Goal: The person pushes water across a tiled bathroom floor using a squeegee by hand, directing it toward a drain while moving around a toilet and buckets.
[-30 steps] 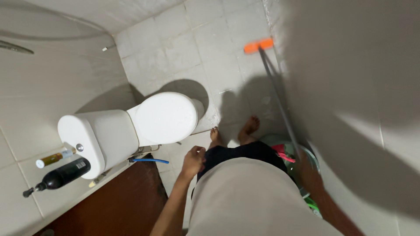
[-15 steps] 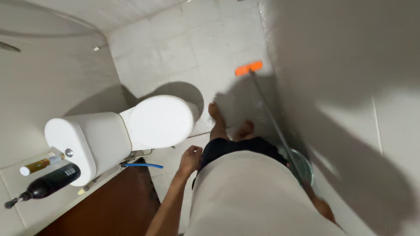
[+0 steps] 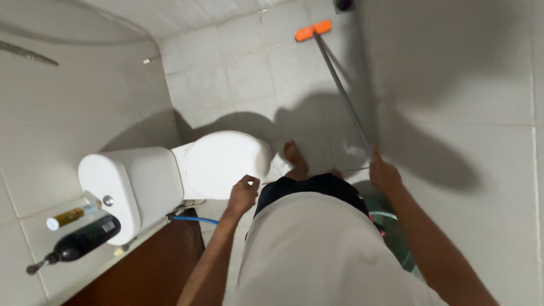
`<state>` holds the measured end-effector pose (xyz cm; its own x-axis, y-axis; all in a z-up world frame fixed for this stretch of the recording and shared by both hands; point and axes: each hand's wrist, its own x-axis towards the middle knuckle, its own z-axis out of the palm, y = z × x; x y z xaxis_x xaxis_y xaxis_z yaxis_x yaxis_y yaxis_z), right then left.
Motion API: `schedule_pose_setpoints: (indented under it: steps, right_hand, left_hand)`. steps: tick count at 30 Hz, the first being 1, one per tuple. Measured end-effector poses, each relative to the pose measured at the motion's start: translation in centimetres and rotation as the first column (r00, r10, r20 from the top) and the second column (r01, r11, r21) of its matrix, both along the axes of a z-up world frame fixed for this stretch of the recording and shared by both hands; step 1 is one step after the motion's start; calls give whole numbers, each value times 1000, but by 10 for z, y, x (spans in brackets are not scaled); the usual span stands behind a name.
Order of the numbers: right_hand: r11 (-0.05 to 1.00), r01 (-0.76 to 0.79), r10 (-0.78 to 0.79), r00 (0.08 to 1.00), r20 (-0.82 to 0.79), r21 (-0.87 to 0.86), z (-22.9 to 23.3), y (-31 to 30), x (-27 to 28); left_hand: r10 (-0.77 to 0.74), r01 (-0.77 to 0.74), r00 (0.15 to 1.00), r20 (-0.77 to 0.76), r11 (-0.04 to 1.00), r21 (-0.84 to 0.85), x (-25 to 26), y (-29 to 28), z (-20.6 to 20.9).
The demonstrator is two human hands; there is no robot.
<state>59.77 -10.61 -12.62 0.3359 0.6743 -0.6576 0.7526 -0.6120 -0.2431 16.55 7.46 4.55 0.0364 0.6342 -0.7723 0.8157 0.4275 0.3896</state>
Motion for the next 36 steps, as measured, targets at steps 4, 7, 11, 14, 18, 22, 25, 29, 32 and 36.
schedule_pose_setpoints:
  steps: [4,7,11,14,18,22,25,29,32,36]
  right_hand:
    - [996,55,-57,998,-16,-66,3,43,-7]
    - [996,-44,44,999,1,-77,55,-34,-29]
    - [931,-119,140,990,36,-346,145,-111,-33]
    - [873,-156,158,987,-36,-462,175,-118,-27]
    - [919,-145,123,989,-85,-366,174,-74,-22]
    - [972,-65,62,998,-20,-226,104,53,-19]
    - [959,-187,192,981,5,-211,74,148,4]
    - [900,-148,160,987,-5,-410,117,184,38]
    - [826,-193,211,977,-27,-530,180,147,64]
    - [700,-51,31,999,-40,-713,252,112,122]
  left_hand:
    - [162,-163,986,25,987,6,-26,38,25]
    - [282,-283,959,-23,959,-35,-57,52,15]
    - [296,-301,954,-54,946,-122,-93,49,-23]
    - [391,-389,920,-36,895,-218,-102,35,-44]
    - [313,-307,950,-12,926,-220,-77,58,-56]
    - [196,-191,980,43,976,-104,-41,103,-46]
    - [166,-165,986,24,986,-32,-18,131,-24]
    - [308,-307,951,25,951,-29,-11,132,-22]
    - [331,-331,944,-12,942,-64,-10,110,-46]
    - [534,-531,844,-58,813,-238,3,68,-68]
